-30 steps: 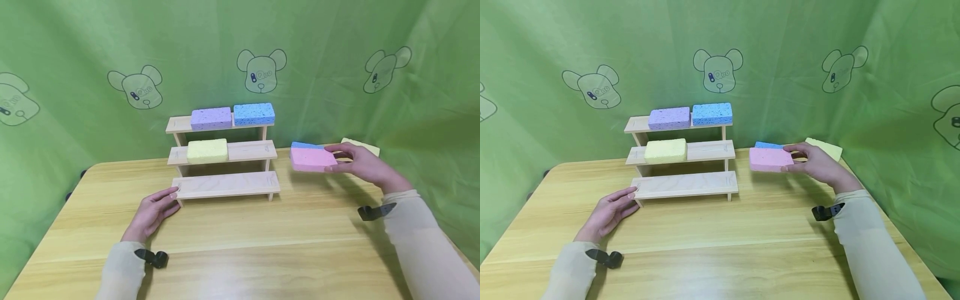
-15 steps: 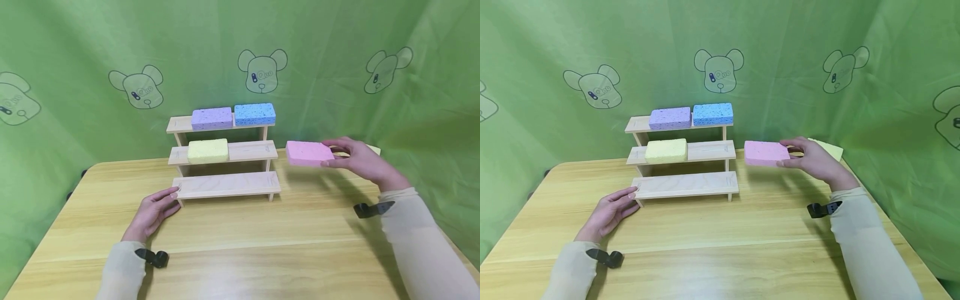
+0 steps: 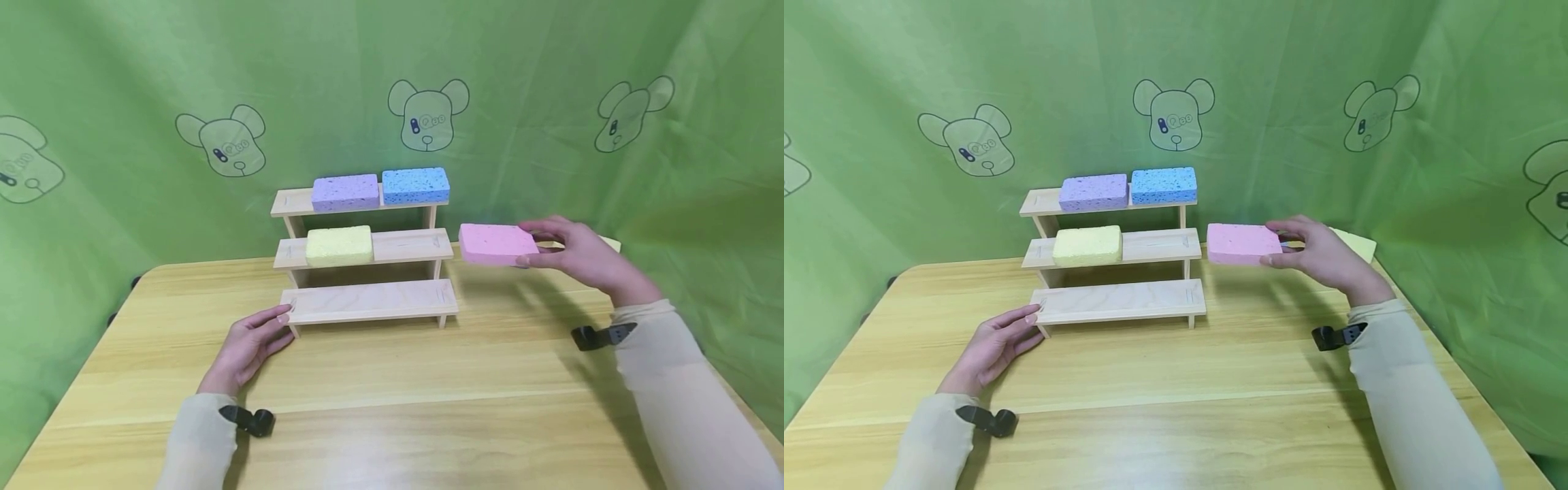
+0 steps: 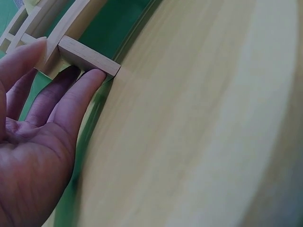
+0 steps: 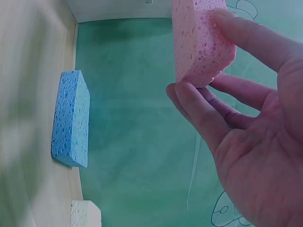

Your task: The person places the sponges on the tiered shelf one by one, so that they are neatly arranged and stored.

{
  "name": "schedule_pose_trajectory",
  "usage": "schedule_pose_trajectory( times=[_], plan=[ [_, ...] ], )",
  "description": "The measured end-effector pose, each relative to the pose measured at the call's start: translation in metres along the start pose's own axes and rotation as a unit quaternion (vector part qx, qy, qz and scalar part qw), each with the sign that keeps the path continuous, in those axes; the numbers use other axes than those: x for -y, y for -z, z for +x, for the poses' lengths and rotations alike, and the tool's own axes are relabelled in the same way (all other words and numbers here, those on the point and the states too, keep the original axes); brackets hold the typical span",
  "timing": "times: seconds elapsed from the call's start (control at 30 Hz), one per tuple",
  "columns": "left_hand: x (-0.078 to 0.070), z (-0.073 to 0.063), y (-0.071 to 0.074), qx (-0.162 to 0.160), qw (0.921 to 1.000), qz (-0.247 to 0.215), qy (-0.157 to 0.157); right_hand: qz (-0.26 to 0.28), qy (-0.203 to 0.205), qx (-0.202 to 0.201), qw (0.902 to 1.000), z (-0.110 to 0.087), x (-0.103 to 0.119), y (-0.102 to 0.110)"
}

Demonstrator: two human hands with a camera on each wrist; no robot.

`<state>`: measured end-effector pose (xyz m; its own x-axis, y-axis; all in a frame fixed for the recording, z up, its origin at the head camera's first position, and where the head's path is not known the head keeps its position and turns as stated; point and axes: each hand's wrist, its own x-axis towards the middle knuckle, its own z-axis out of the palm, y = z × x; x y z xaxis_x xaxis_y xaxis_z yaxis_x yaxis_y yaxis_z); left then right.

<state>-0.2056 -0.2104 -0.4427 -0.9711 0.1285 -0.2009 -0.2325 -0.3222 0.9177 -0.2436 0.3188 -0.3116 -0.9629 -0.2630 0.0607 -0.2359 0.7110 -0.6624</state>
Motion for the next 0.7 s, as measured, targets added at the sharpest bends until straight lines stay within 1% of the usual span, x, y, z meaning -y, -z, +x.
schedule_pose_trajectory(
  times=[0.33, 0.7],
  plan=[
    [0.001, -0.001, 0.001, 0.003, 1.0, 0.002, 0.0, 0.008, 0.014, 0.002, 0.9999, 0.008, 0.009, -0.007],
    [0.001, -0.001, 0.0, 0.002, 1.0, 0.002, 0.001, -0.011, 0.026, -0.006, 0.9996, 0.012, 0.019, -0.01]
  ],
)
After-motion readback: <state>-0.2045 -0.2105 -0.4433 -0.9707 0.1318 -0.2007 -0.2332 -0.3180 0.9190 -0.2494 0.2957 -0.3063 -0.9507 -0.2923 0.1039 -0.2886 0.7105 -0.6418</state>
